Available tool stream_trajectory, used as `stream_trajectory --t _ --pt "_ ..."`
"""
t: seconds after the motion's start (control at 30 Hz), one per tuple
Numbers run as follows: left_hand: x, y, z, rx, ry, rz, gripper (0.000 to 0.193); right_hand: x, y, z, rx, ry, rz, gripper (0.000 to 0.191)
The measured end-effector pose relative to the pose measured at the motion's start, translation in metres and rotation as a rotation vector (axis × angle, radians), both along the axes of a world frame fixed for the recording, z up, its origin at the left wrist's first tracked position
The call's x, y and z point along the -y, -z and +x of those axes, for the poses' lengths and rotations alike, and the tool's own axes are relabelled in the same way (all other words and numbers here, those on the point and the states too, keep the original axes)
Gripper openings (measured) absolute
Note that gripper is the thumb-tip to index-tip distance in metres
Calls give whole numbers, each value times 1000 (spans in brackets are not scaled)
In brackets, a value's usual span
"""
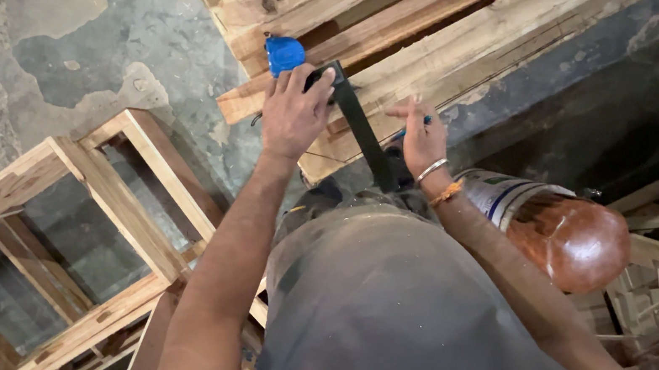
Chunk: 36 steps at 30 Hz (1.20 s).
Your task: The person measures wooden planks and frame components with a tape measure and a steel ruler, marks measured points with a pencil, and uses a try square to align and mark straight lines across the boards. They reposition boards and repeat measuring and marking on multiple pieces stacked on the work surface.
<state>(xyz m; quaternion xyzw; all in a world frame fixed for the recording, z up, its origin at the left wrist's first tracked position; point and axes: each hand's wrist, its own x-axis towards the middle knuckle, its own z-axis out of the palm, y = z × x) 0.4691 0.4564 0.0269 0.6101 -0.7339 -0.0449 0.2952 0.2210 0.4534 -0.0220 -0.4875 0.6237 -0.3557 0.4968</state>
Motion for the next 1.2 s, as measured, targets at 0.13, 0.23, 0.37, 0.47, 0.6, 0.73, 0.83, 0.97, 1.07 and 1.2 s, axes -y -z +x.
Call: stream_trajectory --t 0.13,0.23,0.37,0.47,0.6,0.73,0.83,0.97,1.07,1.2 --pt "1 -2 -3 0 -2 18 31 -1 -12 -1 -101 -16 -121 55" --pt "0 -3 -4 2 -1 1 32 -8 -27 6 94 25 -110 35" --pt "-1 -2 -6 -12 -17 -8 31 -11 -44 20 207 4 -142 13" --pt "-1 -2 -6 -21 -20 -12 29 -11 -51 22 123 -19 -157 17" --pt "-1 -2 -6 -17 -24 -25 27 -11 -51 21 123 1 -155 18" --pt "-2 -3 -6 -9 -15 -24 26 -13 -46 20 122 7 -89 22" --pt "-2 -4 -6 0 -20 0 26 -17 -46 22 58 -36 -99 24" --pt "-3 -5 -7 19 -23 12 30 -19 -48 23 -186 -175 -436 24" --pt "-2 -5 -6 24 -29 34 32 -18 -51 25 -143 -196 -322 24" --pt "-2 -3 -6 66 -28 20 34 -21 -52 27 -174 -235 -343 27"
